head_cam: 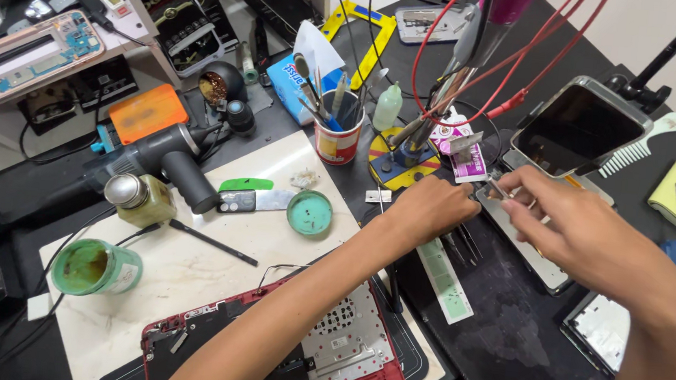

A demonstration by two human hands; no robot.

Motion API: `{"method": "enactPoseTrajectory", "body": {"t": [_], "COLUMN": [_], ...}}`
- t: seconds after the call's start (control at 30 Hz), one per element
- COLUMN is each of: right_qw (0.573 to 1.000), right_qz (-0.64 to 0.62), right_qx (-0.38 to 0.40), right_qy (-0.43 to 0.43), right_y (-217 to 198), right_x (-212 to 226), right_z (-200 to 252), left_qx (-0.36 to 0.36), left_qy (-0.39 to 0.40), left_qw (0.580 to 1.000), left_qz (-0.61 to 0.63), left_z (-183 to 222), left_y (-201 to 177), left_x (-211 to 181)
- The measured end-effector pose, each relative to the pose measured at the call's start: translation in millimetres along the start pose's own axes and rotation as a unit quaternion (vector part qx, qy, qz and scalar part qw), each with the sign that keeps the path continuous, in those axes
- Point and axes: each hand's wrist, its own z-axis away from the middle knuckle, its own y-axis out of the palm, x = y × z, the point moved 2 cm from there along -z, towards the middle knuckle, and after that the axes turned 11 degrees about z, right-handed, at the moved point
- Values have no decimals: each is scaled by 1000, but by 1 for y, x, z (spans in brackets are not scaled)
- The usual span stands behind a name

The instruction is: The person moves various internal components and internal laptop casing on a work surface, then uses a screwdriver by hand to manipulate small internal components inside a red laptop chassis.

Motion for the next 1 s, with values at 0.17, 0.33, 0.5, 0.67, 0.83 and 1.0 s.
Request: {"method": "enactPoseTrajectory", "body": {"t": [0.17, 0.33, 0.5, 0.67, 0.83, 1.0], "right_qw": [977, 799, 662, 884, 928, 895], "right_qz": [-193, -542, -706, -415, -333, -407], "right_qx": [-37, -73, -85, -109, -93, -108], "right_qy": [-80, -250, -235, -187, -141, -144], "right_y": [-5, -11, -2, 34, 57, 51], "right_x": [-10, -35, -33, 21, 78, 125], "right_z": [20, 24, 4, -19, -27, -31], "left_qx": [-8, -108, -268, -327, -317, -339], "left_qy": [4, 27, -62, -253, -272, -240], "left_qw": [1000, 994, 959, 790, 774, 798], "left_qz": [-28, 5, 63, 454, 476, 438], "left_z": [10, 41, 93, 118, 135, 141], "left_y": [-29, -84, -145, -165, -160, -165], "left_x": [-18, -39, -40, -38, -44, -36]}}
